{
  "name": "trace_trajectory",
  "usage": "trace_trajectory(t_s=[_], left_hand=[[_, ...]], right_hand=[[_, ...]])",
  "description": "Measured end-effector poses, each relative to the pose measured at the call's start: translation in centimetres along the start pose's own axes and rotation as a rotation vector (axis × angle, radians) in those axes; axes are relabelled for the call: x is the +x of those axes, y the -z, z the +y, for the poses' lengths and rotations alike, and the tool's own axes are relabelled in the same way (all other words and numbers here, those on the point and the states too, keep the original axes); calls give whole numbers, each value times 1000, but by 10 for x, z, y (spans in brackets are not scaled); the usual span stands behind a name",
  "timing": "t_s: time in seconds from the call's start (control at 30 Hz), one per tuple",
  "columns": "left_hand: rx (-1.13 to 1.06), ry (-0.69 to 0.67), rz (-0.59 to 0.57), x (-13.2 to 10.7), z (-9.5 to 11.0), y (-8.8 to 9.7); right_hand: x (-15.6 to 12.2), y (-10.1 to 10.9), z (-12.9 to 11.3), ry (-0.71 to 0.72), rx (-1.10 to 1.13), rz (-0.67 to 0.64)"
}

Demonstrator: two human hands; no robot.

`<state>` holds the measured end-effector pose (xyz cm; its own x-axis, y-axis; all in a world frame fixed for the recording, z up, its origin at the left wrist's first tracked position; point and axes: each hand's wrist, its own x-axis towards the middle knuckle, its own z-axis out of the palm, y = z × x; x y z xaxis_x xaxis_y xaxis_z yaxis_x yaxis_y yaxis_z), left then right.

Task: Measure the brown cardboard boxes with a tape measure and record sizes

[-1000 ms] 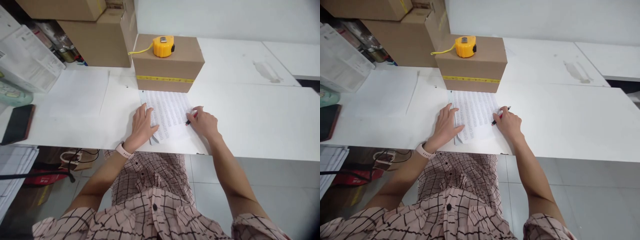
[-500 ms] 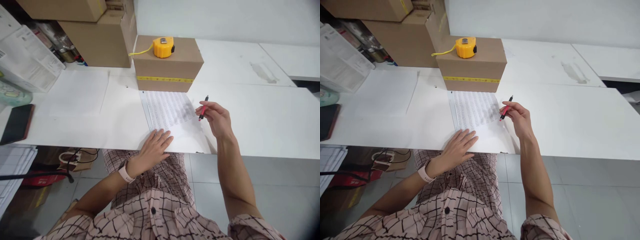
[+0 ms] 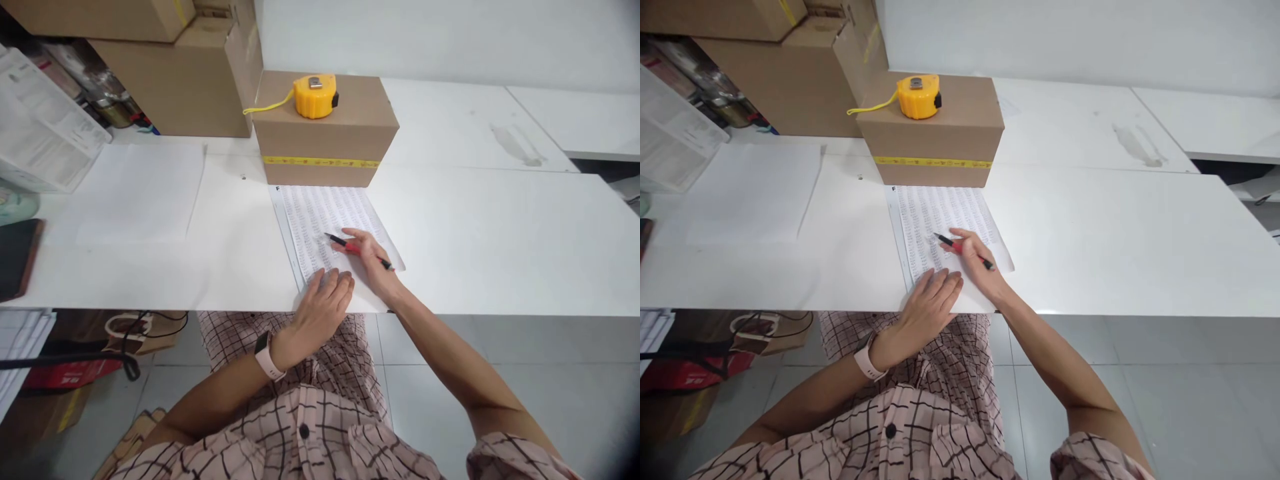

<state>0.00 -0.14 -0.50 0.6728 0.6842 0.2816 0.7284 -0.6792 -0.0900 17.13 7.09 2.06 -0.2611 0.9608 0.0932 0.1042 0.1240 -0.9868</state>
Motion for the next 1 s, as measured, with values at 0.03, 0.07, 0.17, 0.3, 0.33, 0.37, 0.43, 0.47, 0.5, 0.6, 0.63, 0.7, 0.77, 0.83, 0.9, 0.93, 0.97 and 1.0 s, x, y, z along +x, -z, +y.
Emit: trace_trajectory(t_s=[0.03, 0.07, 0.17, 0.3, 0.33, 0.37, 0.43, 0.47, 0.5, 0.6, 0.63, 0.7, 0.77, 0.83, 0.9, 0.93, 0.97, 1.0], left_hand=[[-5, -3, 15, 0, 0, -1], [-12, -1, 23, 0, 0, -2], [-34, -4, 24, -2, -1, -3], [-39, -1, 53, -3, 0, -4], [-37, 7, 62, -3, 1, -4], [-34, 13, 70, -3, 2, -5], [-26, 22, 82, -3, 3, -5], [-23, 25, 87, -3, 4, -5], [-20, 28, 91, -3, 5, -5], [-6, 45, 109, -2, 9, -5], [4, 54, 115, -2, 10, -5], [34, 71, 120, -2, 14, -4], [73, 90, 108, -1, 18, -3], [107, 107, 77, 0, 22, -2], [124, 120, 44, 2, 26, -1], [123, 126, 32, 3, 27, -1], [118, 131, 27, 3, 28, -2], [111, 136, 27, 2, 29, -3]], right_hand=[[0, -1, 1, -32, 10, -42], [0, 1, 3, -49, 19, -57], [1, 15, 12, -38, 29, 25], [7, 33, 26, -37, 59, 202], [8, 35, 28, -43, 37, 241], [10, 35, 30, -47, 11, 281], [13, 34, 32, -41, -26, 357], [14, 33, 33, -30, -26, 388], [16, 32, 32, -20, -16, 410], [17, 25, 30, -4, -13, 439], [16, 22, 28, -3, -25, 444], [13, 14, 24, -8, -51, 434], [9, 4, 18, -17, -80, 387], [6, -6, 13, -24, -112, 308], [4, -12, 10, -22, -139, 226], [3, -14, 9, -21, -144, 191], [3, -14, 9, -24, -140, 165], [4, -14, 9, -29, -130, 149]])
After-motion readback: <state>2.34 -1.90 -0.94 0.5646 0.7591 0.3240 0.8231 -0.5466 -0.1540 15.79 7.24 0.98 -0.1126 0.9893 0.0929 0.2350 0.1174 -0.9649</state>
